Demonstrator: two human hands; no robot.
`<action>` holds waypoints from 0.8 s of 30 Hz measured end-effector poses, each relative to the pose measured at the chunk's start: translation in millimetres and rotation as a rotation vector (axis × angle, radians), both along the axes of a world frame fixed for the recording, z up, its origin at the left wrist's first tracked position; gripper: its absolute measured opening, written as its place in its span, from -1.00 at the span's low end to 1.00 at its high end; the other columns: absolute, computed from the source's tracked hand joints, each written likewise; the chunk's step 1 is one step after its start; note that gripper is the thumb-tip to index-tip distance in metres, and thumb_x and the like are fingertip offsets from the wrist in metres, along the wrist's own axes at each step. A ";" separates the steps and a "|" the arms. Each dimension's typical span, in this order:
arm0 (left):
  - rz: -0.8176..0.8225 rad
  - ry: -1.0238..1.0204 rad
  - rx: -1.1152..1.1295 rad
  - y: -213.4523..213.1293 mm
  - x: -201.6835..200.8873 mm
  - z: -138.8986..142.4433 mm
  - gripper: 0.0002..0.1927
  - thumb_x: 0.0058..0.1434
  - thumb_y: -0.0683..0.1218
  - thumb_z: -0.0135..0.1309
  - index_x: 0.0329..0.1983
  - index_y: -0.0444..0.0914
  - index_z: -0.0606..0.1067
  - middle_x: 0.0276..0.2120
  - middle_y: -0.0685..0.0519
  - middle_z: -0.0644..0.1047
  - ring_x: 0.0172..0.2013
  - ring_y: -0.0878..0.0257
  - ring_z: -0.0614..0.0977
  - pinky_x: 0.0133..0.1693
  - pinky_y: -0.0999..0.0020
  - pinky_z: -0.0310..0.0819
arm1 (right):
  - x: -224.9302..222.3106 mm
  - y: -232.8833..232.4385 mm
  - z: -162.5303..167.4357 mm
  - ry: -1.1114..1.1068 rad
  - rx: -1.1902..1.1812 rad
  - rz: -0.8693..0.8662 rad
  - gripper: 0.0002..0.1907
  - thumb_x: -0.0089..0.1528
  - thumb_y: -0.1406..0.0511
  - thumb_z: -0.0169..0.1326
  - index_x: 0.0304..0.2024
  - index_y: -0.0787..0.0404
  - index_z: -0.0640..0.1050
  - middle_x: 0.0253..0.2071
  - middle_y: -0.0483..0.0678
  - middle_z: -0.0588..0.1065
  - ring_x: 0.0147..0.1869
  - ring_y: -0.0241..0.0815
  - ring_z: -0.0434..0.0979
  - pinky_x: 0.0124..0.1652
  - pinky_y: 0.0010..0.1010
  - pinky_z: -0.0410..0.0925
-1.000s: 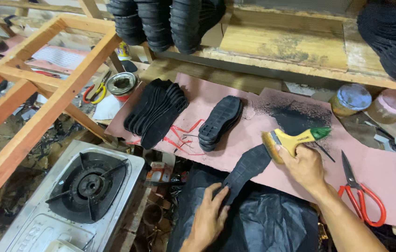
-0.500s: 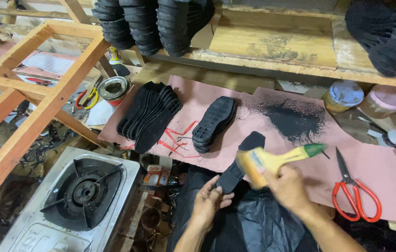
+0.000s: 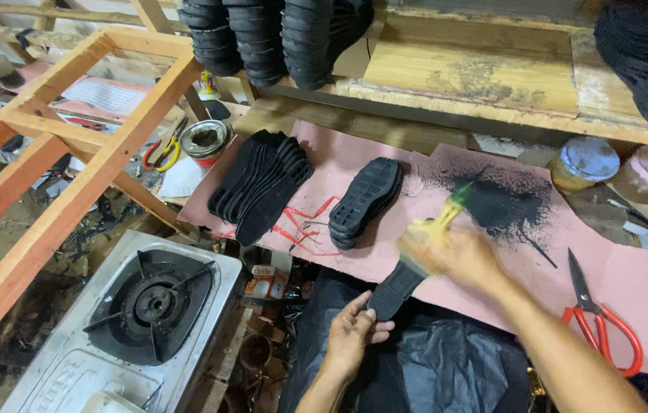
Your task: The person repeatedly brushes black shoe soles with a hand brush, working one at a time. They pick up each sole, brush its surface, and place it back on the workbench or into a stack.
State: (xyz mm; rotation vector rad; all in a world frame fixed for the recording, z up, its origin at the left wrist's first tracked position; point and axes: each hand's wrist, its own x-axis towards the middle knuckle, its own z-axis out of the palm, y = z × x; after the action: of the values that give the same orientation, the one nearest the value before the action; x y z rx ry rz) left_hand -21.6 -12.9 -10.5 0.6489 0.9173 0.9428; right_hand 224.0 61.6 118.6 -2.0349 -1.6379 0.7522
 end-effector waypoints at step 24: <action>0.003 -0.035 -0.011 -2.1 -0.3 3.3 -0.51 0.38 -0.19 -0.08 0.36 -0.48 0.32 -0.07 -0.12 0.63 -0.21 0.13 0.75 -0.23 0.36 0.69 | -51.5 -54.3 -5.8 -0.068 0.386 0.657 -0.70 0.24 0.13 0.15 -0.40 0.24 0.57 -0.43 0.00 0.60 -0.35 -0.09 0.65 -0.31 -0.27 0.46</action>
State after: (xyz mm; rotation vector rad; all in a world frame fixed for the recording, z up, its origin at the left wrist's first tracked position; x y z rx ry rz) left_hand -21.9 -15.0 -7.2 0.6201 0.8921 0.9488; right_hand 172.5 7.3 112.8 -1.2659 -2.3128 0.5049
